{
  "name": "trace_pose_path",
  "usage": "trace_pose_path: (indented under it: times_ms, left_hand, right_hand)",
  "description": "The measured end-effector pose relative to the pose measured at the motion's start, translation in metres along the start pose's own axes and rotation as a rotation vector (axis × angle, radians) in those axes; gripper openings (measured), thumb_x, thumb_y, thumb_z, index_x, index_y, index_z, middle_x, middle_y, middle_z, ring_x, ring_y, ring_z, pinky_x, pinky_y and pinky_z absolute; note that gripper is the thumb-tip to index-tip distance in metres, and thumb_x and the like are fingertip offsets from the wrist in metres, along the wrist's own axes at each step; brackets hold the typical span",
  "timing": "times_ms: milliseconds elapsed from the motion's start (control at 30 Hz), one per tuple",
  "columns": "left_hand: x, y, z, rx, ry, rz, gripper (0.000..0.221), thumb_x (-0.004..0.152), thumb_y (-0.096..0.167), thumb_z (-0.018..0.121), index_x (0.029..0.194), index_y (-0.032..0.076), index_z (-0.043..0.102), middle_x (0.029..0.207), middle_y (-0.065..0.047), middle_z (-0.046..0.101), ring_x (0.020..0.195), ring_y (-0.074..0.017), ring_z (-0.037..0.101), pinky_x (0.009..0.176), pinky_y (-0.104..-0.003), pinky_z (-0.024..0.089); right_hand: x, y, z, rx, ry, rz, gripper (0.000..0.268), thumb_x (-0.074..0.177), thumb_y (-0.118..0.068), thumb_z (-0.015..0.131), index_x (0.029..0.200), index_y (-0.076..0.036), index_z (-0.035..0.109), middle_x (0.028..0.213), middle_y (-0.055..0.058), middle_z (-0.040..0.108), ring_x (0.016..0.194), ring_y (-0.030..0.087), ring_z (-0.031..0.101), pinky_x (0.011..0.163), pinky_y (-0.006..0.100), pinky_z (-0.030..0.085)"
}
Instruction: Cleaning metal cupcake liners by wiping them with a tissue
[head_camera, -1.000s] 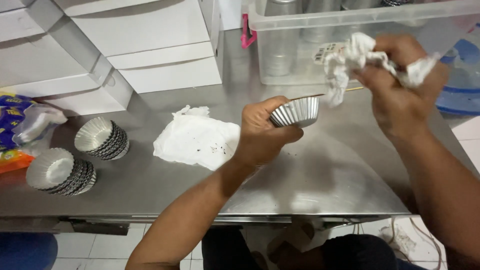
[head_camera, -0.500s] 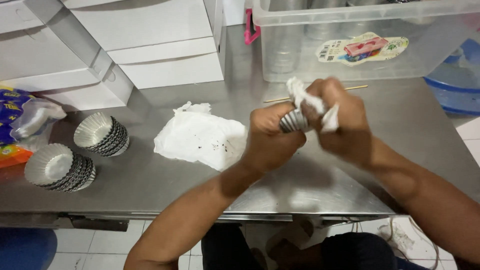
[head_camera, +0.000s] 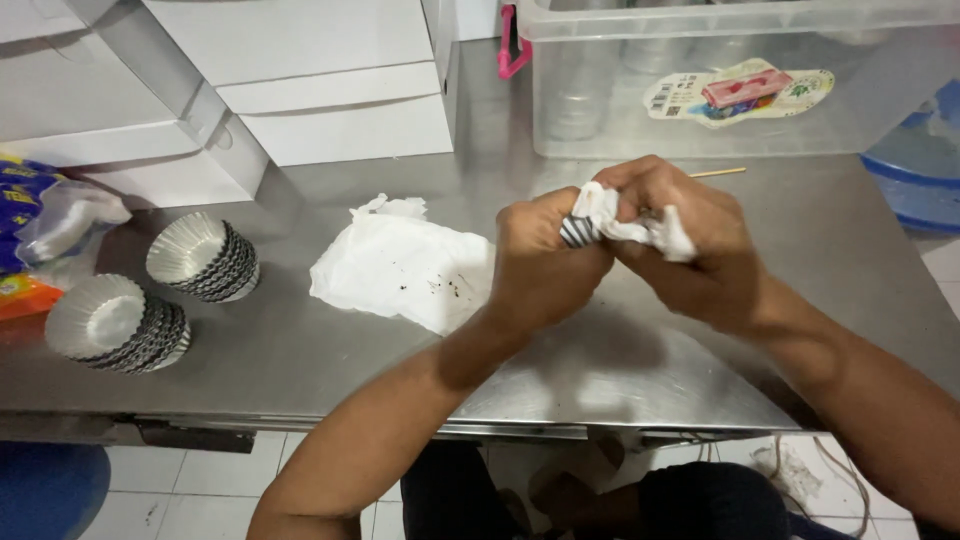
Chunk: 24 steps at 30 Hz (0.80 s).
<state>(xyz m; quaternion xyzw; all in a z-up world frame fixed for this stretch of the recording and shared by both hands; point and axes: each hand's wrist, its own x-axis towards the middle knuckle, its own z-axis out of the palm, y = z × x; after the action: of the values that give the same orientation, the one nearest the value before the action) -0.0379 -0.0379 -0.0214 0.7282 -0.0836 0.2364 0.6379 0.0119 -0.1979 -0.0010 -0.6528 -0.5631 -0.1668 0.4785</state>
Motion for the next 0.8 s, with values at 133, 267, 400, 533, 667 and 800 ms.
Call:
trace_pose_path:
  times_ms: [133,267,400,533,667,800]
  left_hand:
    - [-0.007,0.003,0.000,0.077,-0.012,0.178,0.017,0.073,-0.003,0.058,0.070,0.011,0.050,0.066,0.009,0.039,0.065,-0.0068,0.038,0.054,-0.027,0.034]
    - [-0.010,0.013,0.003,0.093,0.003,0.252,0.024,0.086,0.005,0.066,0.070,0.011,0.049,0.065,0.005,0.041,0.061,-0.0086,0.038,0.053,-0.030,0.032]
    - [-0.007,0.030,0.011,0.007,-0.003,0.419,0.024,0.072,-0.007,0.053,0.068,0.009,0.036,0.065,0.001,0.034,0.061,-0.0136,0.031,0.056,-0.033,0.024]
    - [-0.008,0.025,0.013,0.003,-0.032,0.511,0.022,0.071,-0.011,0.051,0.073,0.008,0.039,0.069,-0.002,0.039,0.064,-0.0181,0.037,0.060,-0.034,0.031]
    - [-0.012,0.018,0.012,-0.074,-0.160,0.445,0.016,0.080,-0.004,0.060,0.093,0.004,0.056,0.087,-0.005,0.056,0.080,-0.0196,0.055,0.076,-0.032,0.046]
    - [-0.015,0.019,0.007,-0.142,-0.186,0.359,0.011,0.094,0.002,0.064,0.105,0.001,0.065,0.097,-0.006,0.067,0.091,-0.0165,0.062,0.088,-0.031,0.051]
  right_hand:
    - [-0.006,0.005,0.013,-0.071,-0.033,0.131,0.005,0.101,-0.008,0.042,0.104,-0.006,0.045,0.107,0.013,0.052,0.101,0.028,0.057,0.088,0.038,0.047]
    - [-0.006,0.004,0.016,-0.094,0.122,0.310,0.008,0.097,-0.007,0.049,0.104,-0.007,0.045,0.098,0.007,0.052,0.082,0.018,0.048,0.075,0.032,0.041]
    - [0.007,0.012,0.011,0.496,0.423,0.280,0.013,0.105,-0.010,0.058,0.104,-0.008,0.045,0.085,0.004,0.046,0.070,0.020,0.060,0.067,0.032,0.057]
    - [0.006,0.012,0.011,0.328,0.489,0.210,0.017,0.102,-0.010,0.060,0.101,-0.004,0.044,0.084,0.008,0.048,0.066,0.022,0.059,0.065,0.032,0.053]
    - [0.002,0.014,0.007,0.179,0.532,0.124,0.017,0.104,-0.009,0.059,0.102,-0.003,0.043,0.083,0.010,0.048,0.064,0.022,0.057,0.059,0.033,0.050]
    - [0.000,0.014,0.002,0.182,0.581,0.109,0.016,0.103,-0.008,0.059,0.104,-0.003,0.044,0.083,0.014,0.049,0.062,0.024,0.056,0.055,0.034,0.046]
